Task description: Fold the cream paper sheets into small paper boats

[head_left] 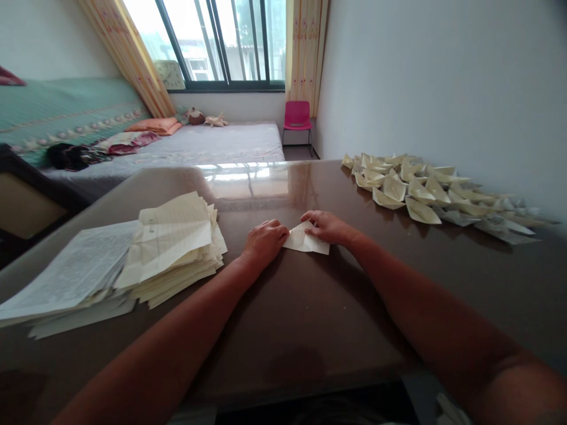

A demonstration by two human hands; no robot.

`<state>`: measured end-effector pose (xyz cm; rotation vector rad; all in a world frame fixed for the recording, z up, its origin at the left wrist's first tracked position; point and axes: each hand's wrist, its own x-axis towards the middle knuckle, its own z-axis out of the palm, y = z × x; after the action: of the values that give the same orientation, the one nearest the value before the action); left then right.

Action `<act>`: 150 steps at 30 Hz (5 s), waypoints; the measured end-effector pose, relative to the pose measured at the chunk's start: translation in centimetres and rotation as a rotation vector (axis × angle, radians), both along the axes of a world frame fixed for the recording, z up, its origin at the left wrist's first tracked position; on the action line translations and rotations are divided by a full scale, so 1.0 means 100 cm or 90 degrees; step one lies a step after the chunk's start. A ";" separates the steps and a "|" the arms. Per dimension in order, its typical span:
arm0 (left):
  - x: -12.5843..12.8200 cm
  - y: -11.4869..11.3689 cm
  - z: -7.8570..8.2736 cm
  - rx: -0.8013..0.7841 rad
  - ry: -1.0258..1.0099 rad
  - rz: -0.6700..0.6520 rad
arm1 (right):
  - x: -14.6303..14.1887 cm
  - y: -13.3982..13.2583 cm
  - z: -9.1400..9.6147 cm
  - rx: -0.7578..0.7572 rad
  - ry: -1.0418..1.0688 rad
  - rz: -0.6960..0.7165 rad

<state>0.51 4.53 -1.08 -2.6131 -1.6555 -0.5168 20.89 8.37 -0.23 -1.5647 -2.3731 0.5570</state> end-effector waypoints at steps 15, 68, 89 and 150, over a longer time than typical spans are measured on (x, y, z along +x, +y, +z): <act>0.004 -0.018 0.019 -0.043 0.184 -0.113 | -0.009 -0.025 0.015 0.156 -0.248 0.219; 0.036 -0.034 0.002 0.037 0.108 -0.218 | 0.038 -0.003 0.036 -0.156 -0.213 0.037; 0.034 -0.034 -0.006 0.062 0.057 -0.211 | 0.032 -0.002 0.024 -0.132 -0.088 -0.029; -0.008 0.006 0.016 -0.166 -0.098 -0.104 | 0.046 -0.043 0.004 0.100 -0.003 0.102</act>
<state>-0.28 5.10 0.52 -2.9855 -1.6611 -0.5549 25.50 4.12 0.20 -1.3200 -2.4941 0.3860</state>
